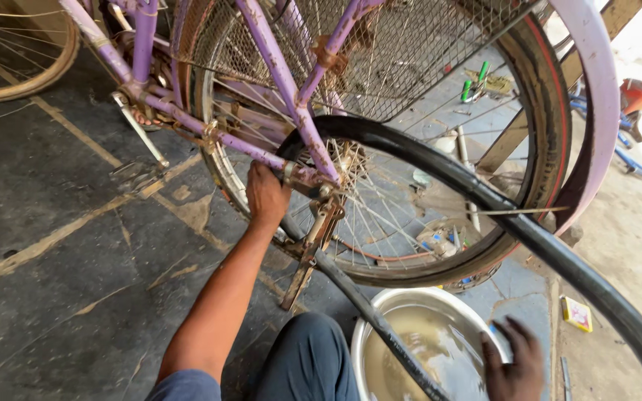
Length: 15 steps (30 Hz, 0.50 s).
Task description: The person removes a bicycle inner tube from the tire, dips it into a metal bowl of water to check for air bubbles, and then reinstalls the tube into the tire. The person works on the rear wheel of a purple bicycle.
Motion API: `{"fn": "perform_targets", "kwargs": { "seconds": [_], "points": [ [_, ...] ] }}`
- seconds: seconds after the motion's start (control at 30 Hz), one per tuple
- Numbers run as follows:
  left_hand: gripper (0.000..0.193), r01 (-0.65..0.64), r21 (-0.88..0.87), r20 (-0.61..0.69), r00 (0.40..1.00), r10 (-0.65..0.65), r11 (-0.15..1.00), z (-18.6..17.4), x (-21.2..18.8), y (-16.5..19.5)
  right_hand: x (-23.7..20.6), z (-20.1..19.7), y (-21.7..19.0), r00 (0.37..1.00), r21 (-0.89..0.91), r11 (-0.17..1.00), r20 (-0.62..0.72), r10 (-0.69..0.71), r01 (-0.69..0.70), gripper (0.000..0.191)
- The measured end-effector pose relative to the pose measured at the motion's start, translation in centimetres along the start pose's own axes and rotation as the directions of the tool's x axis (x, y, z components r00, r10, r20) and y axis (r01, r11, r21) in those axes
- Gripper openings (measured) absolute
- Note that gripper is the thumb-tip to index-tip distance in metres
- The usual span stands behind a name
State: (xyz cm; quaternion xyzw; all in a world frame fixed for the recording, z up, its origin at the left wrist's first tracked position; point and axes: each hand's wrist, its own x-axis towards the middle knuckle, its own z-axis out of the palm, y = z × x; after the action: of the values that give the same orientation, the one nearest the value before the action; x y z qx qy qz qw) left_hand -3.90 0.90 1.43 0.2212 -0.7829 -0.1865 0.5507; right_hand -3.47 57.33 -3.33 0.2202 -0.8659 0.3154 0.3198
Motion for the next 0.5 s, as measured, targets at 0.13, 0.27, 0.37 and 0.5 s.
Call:
{"fn": "perform_targets", "kwargs": {
  "seconds": [0.13, 0.27, 0.37, 0.5],
  "points": [
    [0.061, -0.023, -0.020, 0.122, 0.992, 0.025, 1.000, -0.4, 0.3, -1.5, 6.5, -6.6, -4.6, 0.922, -0.296, 0.915, -0.187, -0.338, 0.275, 0.039],
    [0.056, -0.019, -0.076, 0.160, 0.987, 0.031, 0.997, -0.6, 0.4, -1.7, 12.2, -10.0, -8.1, 0.972, -0.406, 0.908, -0.153, -0.179, 0.103, 0.052],
    [0.049, -0.028, -0.086, 0.174, 0.984, 0.042, 0.996, -0.3, 0.2, -2.7, 13.5, -8.3, -7.4, 0.998, -0.599, 0.798, 0.036, -0.057, 0.067, 0.071],
    [0.032, -0.415, 0.363, 0.454, 0.861, 0.230, 0.834, 1.1, 0.3, -5.2, 9.4, -3.7, -5.0, 0.982, -0.405, 0.905, 0.074, 0.175, -0.131, 0.021]
  ]
}}
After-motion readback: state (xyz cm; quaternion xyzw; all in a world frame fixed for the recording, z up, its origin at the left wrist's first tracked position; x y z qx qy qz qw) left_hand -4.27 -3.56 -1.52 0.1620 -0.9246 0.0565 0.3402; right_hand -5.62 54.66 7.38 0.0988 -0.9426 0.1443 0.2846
